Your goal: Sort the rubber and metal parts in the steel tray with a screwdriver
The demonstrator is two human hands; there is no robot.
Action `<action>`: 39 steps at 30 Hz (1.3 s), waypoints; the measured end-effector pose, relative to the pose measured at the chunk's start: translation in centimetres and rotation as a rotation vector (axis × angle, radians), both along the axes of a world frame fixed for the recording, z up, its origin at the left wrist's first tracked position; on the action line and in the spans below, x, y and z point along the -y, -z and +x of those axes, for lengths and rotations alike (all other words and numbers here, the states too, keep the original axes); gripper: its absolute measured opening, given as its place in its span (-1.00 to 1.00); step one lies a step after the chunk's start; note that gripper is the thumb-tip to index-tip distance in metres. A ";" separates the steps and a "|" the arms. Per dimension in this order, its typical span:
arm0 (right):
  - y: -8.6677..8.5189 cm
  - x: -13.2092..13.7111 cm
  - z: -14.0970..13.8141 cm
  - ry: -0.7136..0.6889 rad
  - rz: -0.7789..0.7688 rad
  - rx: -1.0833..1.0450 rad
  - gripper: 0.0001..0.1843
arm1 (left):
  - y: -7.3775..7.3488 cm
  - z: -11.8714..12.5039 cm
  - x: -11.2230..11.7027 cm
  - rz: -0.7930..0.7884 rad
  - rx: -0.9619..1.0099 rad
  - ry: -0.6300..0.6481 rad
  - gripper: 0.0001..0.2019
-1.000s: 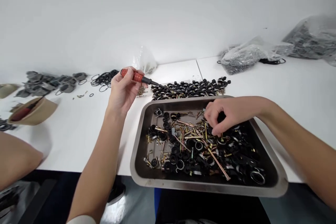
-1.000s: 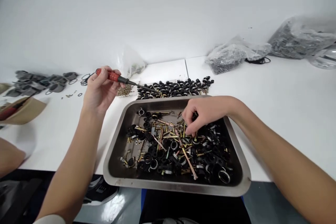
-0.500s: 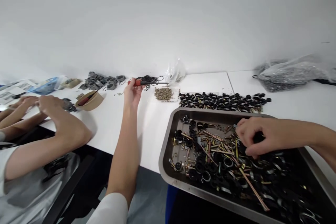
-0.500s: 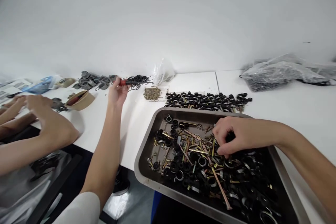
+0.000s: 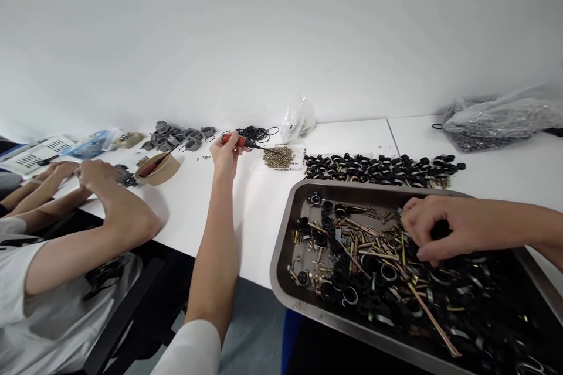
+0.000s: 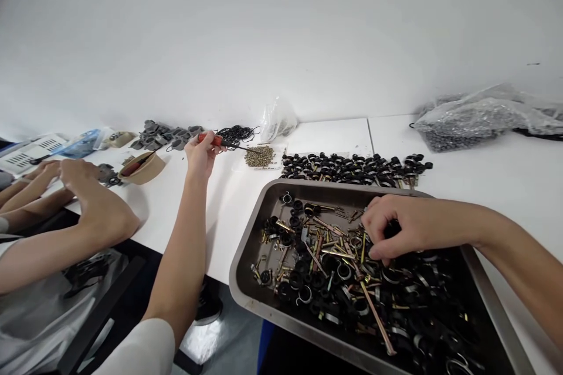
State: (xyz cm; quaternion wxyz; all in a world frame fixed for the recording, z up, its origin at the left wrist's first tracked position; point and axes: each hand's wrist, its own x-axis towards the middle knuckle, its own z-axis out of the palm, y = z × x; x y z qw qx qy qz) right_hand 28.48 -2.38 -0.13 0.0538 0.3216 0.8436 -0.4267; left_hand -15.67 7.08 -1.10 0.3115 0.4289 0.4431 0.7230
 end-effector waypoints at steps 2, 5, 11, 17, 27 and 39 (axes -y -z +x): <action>0.1 -0.1 0.2 -0.031 -0.074 -0.034 -0.54 | -0.1 0.1 0.1 0.005 -0.028 -0.003 -0.72; 0.5 -0.4 0.4 -0.046 -0.127 -0.083 -0.51 | 0.0 0.1 0.0 0.019 -0.042 -0.008 -0.72; 1.1 -1.0 0.9 -0.078 -0.132 -0.144 -0.49 | -0.7 0.4 -0.1 -0.014 -0.003 -0.064 -0.80; 0.8 -1.5 1.3 0.028 -0.159 -0.193 -0.55 | -2.9 2.9 0.9 0.074 0.102 0.143 -0.66; 0.2 -1.1 1.1 0.003 -0.127 -0.184 -0.64 | -2.3 13.8 5.2 -0.010 -0.066 0.756 -0.79; 0.3 -0.9 1.3 -0.032 -0.152 -0.111 -0.60 | -0.4 17.1 6.9 -0.133 -0.143 0.927 -0.81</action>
